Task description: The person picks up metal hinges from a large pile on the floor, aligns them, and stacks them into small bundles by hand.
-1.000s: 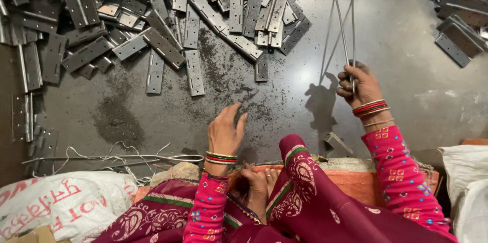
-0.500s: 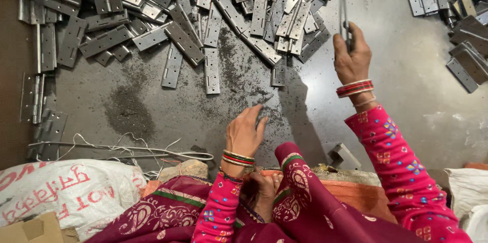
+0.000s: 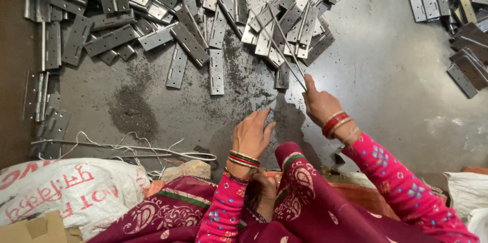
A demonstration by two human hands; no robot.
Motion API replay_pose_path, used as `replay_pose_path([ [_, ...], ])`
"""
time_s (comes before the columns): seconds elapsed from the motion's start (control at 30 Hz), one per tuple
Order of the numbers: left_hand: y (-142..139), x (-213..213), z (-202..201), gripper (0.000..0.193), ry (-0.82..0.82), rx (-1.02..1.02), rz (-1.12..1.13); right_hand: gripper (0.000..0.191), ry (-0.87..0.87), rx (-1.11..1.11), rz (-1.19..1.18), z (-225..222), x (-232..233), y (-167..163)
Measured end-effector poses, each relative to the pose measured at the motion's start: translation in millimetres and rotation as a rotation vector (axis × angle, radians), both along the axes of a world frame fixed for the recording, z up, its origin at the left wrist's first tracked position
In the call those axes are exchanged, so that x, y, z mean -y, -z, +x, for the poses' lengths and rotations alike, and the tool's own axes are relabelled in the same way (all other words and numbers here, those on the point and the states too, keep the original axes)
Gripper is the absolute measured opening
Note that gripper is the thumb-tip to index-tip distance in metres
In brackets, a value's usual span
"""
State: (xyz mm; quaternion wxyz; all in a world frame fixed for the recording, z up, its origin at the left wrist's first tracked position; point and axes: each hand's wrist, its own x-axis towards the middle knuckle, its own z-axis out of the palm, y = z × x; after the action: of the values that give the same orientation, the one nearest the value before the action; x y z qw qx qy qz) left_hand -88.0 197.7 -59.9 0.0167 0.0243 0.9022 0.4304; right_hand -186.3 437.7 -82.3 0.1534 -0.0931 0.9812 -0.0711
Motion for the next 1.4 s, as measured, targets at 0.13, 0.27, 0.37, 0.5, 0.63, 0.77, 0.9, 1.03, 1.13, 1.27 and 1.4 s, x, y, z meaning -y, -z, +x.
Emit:
replay_pose_path([
  [0.13,8.1,-0.8,2.3,0.04,-0.002,-0.015,-0.021,0.063,0.025,0.065,-0.238,82.6,3.0,-27.8],
  [0.27,14.2,-3.4,3.9,0.04,0.037,0.031,-0.058,0.06,0.117,-0.069,-0.485,84.0,-12.0,-40.8],
  [0.37,15.1,-6.9,3.4,0.042,0.063,0.035,-0.067,0.058,0.321,-0.059,-0.258,2.0,-33.4,-23.5],
  [0.5,15.3,-8.9,3.2,0.045,0.083,0.077,-0.086,0.056,0.079,-0.343,-0.259,-104.3,-40.0,12.8],
  [0.63,18.5,-8.4,4.3,0.043,0.07,0.054,-0.092,0.058,0.181,-0.117,-0.204,-95.3,-21.9,31.4],
  [0.77,22.0,-12.1,3.3,0.037,0.112,0.106,-0.109,0.066,0.146,-0.013,-0.217,12.0,-24.9,5.3],
  [0.9,22.9,-16.8,3.9,0.039,0.137,0.118,-0.107,0.064,0.228,0.152,-0.288,89.5,-21.3,-43.0],
  [1.03,23.2,-12.9,6.4,0.041,0.11,0.023,-0.08,0.06,0.394,0.15,-0.319,101.6,-34.6,-75.0],
  [1.13,22.7,-8.8,6.2,0.038,0.106,0.069,-0.115,0.055,0.246,-0.202,-0.37,58.7,-49.6,-64.4],
  [1.27,18.2,-7.0,4.5,0.04,0.108,0.072,-0.111,0.062,0.28,-0.135,-0.198,9.1,-50.0,-27.1],
  [1.4,12.1,-5.7,2.2,0.04,0.095,0.088,-0.122,0.07,0.26,0.062,-0.256,75.7,-37.5,-7.1],
])
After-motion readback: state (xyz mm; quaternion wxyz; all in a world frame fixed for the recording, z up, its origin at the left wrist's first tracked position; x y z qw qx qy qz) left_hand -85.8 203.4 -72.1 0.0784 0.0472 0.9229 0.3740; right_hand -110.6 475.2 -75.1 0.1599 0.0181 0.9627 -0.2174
